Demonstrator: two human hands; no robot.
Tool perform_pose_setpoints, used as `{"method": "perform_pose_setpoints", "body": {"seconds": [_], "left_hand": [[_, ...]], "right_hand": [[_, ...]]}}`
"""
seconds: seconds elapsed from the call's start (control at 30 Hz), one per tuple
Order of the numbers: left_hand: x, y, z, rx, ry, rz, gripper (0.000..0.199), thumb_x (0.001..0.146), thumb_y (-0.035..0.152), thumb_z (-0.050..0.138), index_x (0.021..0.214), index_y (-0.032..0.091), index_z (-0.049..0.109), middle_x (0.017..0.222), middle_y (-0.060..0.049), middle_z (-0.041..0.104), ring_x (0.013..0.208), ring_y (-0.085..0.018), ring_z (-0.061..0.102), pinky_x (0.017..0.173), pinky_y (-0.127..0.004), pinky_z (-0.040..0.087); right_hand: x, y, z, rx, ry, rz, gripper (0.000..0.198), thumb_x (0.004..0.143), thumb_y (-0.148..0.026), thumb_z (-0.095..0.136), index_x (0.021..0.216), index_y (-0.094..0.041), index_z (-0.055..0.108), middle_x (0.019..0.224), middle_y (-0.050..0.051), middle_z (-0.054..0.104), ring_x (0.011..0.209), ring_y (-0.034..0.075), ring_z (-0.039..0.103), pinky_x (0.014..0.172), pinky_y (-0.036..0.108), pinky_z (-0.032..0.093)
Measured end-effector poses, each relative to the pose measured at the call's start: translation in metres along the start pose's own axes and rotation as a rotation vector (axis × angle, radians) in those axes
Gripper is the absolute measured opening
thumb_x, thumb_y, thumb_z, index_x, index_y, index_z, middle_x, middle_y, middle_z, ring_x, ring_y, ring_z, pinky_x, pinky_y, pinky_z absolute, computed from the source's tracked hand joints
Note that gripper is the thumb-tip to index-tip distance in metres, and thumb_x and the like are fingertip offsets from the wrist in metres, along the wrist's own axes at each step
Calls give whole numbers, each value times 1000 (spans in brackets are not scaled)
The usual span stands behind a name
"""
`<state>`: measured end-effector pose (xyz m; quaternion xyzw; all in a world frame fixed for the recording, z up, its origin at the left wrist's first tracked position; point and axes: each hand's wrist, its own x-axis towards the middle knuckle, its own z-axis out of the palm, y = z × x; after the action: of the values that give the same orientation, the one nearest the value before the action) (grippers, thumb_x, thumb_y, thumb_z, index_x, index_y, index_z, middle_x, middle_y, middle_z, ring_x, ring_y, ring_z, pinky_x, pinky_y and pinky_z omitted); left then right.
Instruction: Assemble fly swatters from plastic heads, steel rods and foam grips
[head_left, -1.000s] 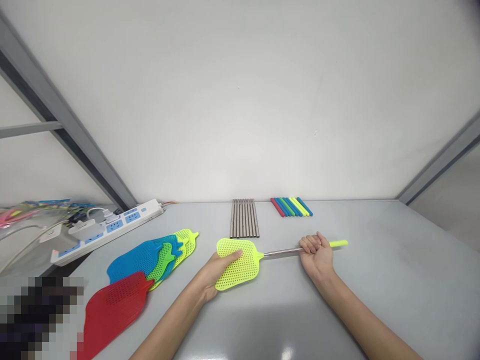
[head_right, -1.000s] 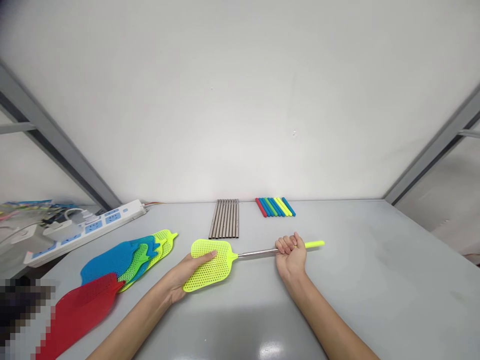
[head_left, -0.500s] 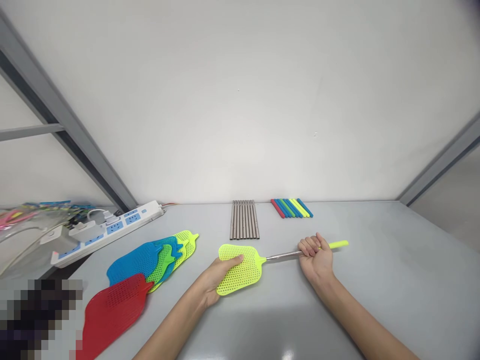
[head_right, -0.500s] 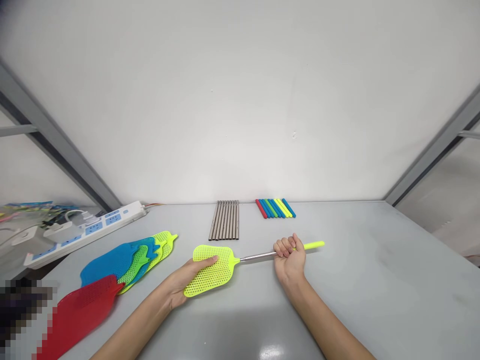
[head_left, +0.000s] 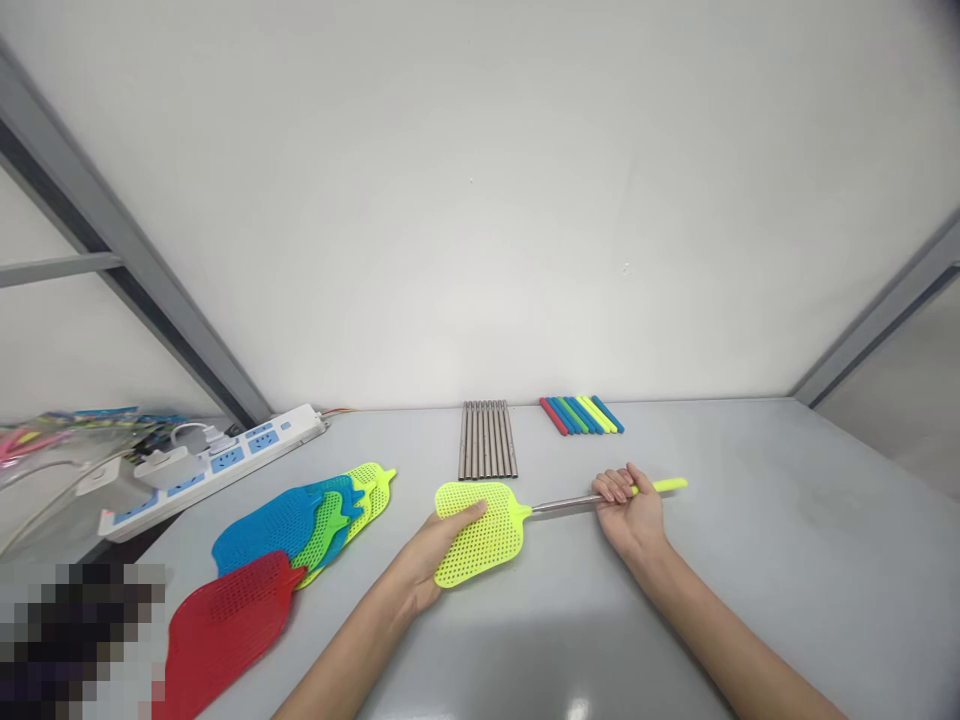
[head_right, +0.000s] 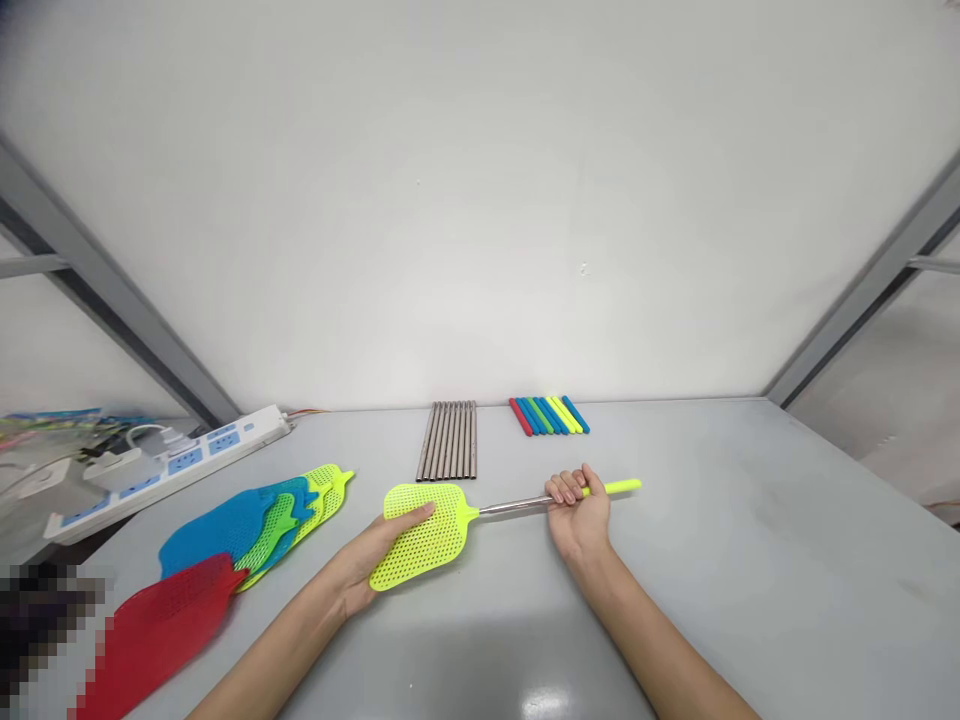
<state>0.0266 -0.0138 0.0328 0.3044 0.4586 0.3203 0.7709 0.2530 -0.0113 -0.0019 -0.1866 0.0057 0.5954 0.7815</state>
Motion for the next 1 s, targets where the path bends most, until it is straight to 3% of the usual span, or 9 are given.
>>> {"method": "perform_pose_setpoints", "body": {"seconds": [0.2, 0.37, 0.53, 0.77, 1.0], "left_hand": [[0, 2, 1, 6, -47, 106, 41, 68, 32, 59, 103, 12, 52, 99, -14, 60, 87, -23, 58, 76, -33, 46], [3, 1, -1, 14, -50, 153, 40, 68, 33, 58, 101, 12, 53, 100, -14, 59, 88, -23, 57, 77, -32, 46], [1, 2, -2, 34, -44, 164, 40, 68, 33, 58, 102, 12, 53, 102, -13, 58, 89, -23, 57, 77, -32, 45], [0, -3, 1, 29, -53, 166, 42, 69, 33, 57, 105, 13, 51, 101, -14, 59, 88, -24, 57, 78, -34, 45], [1, -8, 1, 4, -38, 104, 41, 68, 32, 59, 103, 12, 51, 100, -15, 59, 87, -24, 58, 77, -36, 46]], "right_hand": [[10, -12, 9, -72, 62, 67, 22, 76, -12, 38, 57, -18, 28, 46, -8, 26, 36, 5, 32, 38, 19, 34], [22, -36, 8, -81, 158, 17, 20, 77, -12, 32, 58, -19, 27, 47, -7, 29, 37, 6, 35, 39, 21, 36], [27, -56, 4, -58, 160, -26, 22, 78, -18, 26, 56, -19, 24, 44, -7, 26, 33, 6, 30, 35, 21, 32], [28, -55, -5, -9, 154, -90, 26, 75, -20, 23, 50, -19, 16, 38, -8, 18, 28, 6, 22, 31, 19, 25], [25, -52, -8, 59, 146, -142, 24, 70, -20, 27, 48, -18, 16, 33, -7, 20, 27, 6, 20, 29, 19, 21]]}}
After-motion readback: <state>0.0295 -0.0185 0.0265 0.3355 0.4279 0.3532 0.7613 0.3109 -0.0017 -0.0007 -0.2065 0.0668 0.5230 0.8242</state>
